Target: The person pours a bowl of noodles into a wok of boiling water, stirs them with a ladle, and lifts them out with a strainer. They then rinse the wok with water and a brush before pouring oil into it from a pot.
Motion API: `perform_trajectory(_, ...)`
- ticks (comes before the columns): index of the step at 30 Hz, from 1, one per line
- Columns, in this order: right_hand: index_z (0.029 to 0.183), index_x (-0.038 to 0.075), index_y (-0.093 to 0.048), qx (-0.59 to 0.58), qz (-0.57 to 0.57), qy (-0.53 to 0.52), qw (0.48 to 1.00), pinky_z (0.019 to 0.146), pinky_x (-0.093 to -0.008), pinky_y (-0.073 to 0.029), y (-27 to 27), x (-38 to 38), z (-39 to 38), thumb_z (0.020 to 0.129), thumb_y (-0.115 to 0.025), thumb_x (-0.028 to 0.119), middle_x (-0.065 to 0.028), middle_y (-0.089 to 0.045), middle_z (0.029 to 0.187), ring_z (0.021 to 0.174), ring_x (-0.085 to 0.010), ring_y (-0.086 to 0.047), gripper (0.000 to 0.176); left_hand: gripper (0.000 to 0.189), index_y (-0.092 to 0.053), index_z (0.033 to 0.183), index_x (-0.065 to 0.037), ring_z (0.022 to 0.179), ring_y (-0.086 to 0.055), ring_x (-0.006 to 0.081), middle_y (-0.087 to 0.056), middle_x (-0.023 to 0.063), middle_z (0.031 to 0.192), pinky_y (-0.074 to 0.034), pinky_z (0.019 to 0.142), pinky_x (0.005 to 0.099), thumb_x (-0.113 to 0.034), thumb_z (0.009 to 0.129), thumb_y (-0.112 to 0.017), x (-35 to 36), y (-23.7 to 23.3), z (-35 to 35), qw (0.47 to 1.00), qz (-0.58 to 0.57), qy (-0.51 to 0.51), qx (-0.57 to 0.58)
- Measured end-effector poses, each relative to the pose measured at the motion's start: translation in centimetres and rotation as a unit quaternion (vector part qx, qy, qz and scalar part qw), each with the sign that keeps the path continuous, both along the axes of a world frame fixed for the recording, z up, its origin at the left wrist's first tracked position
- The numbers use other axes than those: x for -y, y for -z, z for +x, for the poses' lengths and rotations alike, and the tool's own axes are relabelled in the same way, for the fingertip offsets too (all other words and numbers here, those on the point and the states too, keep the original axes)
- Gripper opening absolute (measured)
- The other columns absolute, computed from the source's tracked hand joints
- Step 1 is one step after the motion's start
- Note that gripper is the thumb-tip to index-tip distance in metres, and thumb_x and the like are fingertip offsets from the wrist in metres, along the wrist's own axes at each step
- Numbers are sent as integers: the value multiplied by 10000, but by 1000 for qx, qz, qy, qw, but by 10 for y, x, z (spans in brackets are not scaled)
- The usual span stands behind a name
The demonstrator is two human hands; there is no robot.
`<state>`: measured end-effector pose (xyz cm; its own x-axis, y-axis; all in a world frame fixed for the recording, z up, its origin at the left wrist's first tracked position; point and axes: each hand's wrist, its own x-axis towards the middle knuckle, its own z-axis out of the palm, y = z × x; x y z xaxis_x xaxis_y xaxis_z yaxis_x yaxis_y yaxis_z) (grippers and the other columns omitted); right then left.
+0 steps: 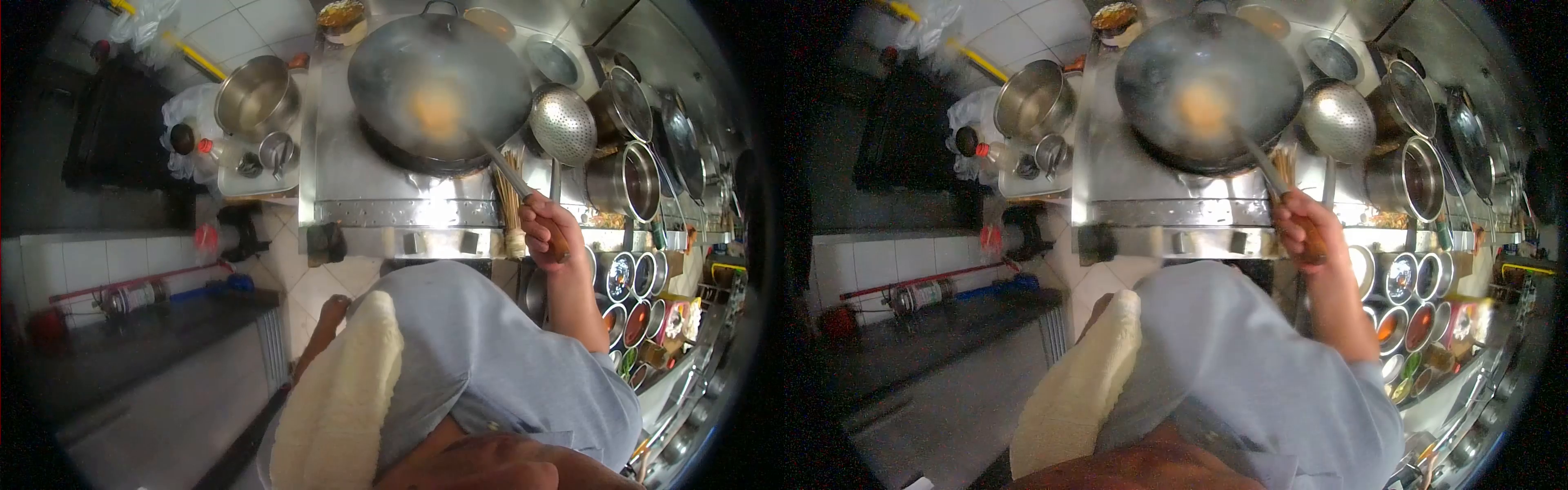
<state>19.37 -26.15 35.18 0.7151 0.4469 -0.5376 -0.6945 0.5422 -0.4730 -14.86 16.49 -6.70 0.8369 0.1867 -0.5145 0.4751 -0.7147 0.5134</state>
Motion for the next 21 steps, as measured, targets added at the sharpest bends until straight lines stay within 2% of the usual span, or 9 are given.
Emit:
perform_trajectory(2, 958, 54, -470, 18, -3, 0, 1000, 355, -187, -396, 3, 7, -2, 900, -527, 83, -65, -513, 816, 468, -67, -456, 86, 436, -666, 1102, -21, 931, -668, 308, -690, 208, 1028, -515, 832, 387, -374, 848, -651, 9, -41, 16, 977, -84, -176, -83)
perform_trajectory(4, 999, 41, -486, 38, -5, 2, 999, 356, -188, -392, 1, 7, -4, 890, -528, 78, -68, -515, 817, 467, -70, -457, 122, 440, -664, 1106, -23, 941, -667, 311, -690, 209, 1030, -514, 834, 389, -377, 845, -654, 13, -63, 26, 972, -88, -189, -109)
perform_trajectory(6, 1191, -8, -487, 109, -120, -1, 987, 364, -199, -391, -8, 2, -6, 861, -534, 66, -69, -516, 800, 466, -84, -463, 342, 444, -662, 1110, -24, 952, -665, 314, -690, 210, 1033, -513, 836, 391, -379, 843, -657, 14, -74, 33, 966, -91, -201, -134)
perform_trajectory(7, 1191, -8, -487, 109, -119, 0, 987, 364, -199, -391, -7, 3, -5, 861, -534, 66, -69, -516, 800, 466, -84, -463, 342, 446, -660, 1112, -25, 972, -660, 321, -689, 208, 1040, -510, 847, 394, -382, 844, -657, 14, -77, 35, 964, -96, -199, -144)
perform_trajectory(9, 1395, -34, -381, 168, -205, 6, 964, 370, -219, -402, -4, 4, -1, 831, -551, 57, -68, -518, 781, 463, -105, -471, 596, 448, -659, 1114, -26, 992, -656, 327, -689, 206, 1048, -507, 859, 398, -385, 846, -657, 13, -79, 38, 963, -100, -196, -155)
perform_trajectory(16, 1478, -15, -320, 249, -330, -17, 911, 411, -230, -416, -11, 15, 8, 815, -564, 29, -50, -551, 758, 477, -110, -496, 708, 449, -659, 1102, -24, 1028, -647, 341, -689, 198, 1062, -499, 893, 404, -392, 844, -673, 0, -37, 27, 983, -57, -158, -75)
perform_trajectory(19, 1478, 55, -378, 293, -477, -77, 825, 538, -256, -449, -16, 29, 7, 783, -545, -46, -89, -592, 790, 583, -128, -555, 722, 444, -663, 1095, -27, 1033, -646, 340, -690, 197, 1063, -499, 895, 403, -390, 839, -678, 0, -36, 25, 980, -80, -172, -58)
perform_trajectory(20, 1478, 55, -378, 294, -477, -78, 825, 538, -256, -449, -13, 36, 8, 783, -545, -46, -89, -592, 790, 583, -128, -555, 722, 443, -665, 1092, -29, 1034, -647, 339, -691, 197, 1063, -499, 894, 401, -390, 836, -681, 0, -36, 25, 979, -88, -177, -54)
perform_trajectory(21, 1479, 63, -377, 386, -607, -117, 685, 575, -267, -455, -11, 41, 7, 769, -539, -58, -108, -589, 800, 612, -140, -563, 738, 443, -665, 1092, -29, 1034, -647, 339, -691, 197, 1063, -499, 894, 401, -390, 836, -681, 1, -40, 25, 978, -88, -179, -54)
